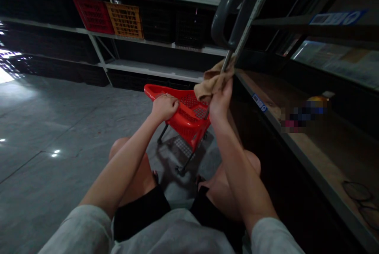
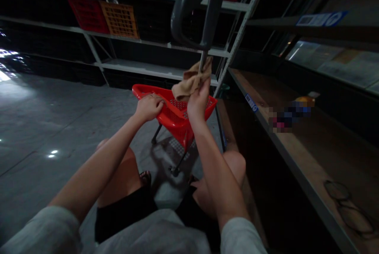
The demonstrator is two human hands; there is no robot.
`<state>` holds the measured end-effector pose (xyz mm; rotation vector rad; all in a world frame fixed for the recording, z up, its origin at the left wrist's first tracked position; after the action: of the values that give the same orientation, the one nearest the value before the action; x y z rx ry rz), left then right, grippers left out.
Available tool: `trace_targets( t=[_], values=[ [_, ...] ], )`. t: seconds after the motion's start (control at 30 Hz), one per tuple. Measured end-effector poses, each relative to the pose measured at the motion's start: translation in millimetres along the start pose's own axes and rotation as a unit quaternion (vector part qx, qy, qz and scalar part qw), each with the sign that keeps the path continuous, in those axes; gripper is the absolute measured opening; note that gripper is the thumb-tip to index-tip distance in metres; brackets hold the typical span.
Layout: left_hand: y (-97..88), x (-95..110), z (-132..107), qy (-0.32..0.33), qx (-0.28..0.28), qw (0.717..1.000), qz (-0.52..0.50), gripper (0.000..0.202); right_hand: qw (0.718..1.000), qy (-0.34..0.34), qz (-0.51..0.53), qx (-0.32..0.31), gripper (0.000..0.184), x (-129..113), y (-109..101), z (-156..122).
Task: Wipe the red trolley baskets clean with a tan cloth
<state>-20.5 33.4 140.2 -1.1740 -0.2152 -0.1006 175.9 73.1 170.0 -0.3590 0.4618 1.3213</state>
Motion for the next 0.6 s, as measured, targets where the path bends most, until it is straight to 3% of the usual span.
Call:
trace_targets(
  t=[0.03,0.1,0.2,0.33,0.43,0.53,0.6],
  values=[
    [0.9,1,2,-0.003,0.0,1.0,-0.001,0.044,0.999,0.031,-0.03,0.015,0.038,6,-6,-22],
    [3.4,3,6,-0.011,0.002,1.0,-0.004,0.043,0.992,0.105,-0.074,-0.02,0.032,17,-20,-64],
    [7.3,12,8,-0.025,0.016,1.0,-0.006,0.045,0.988,0.137,-0.052,-0.049,0.035,26,-41,-101],
    [12.6,37,0,-0.027,0.045,0.999,-0.008,0.047,0.984,0.142,-0.103,-0.036,0.037,14,-59,-105],
    [17.0,62,-15,-0.025,0.059,0.998,-0.011,0.044,0.98,0.086,-0.174,-0.037,0.044,-11,-61,-108],
    [15.6,79,-31,-0.015,0.056,0.998,-0.014,0.037,0.968,-0.001,-0.219,-0.124,0.052,-34,-51,-111],
    [9.0,79,-38,0.004,0.034,0.999,-0.031,0.036,0.945,-0.019,-0.275,-0.174,0.05,-39,-48,-104]
  ],
)
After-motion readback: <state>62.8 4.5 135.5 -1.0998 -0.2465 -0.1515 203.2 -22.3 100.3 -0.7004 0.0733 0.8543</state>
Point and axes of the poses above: each hand's wrist, its own z-axis towards the middle knuckle, its own y-axis out of the palm, x = y × z, the point moved 1 cm from there along z, towards the middle knuckle, and after that the axes turned 14 degrees about -y, right-handed, at the moved point
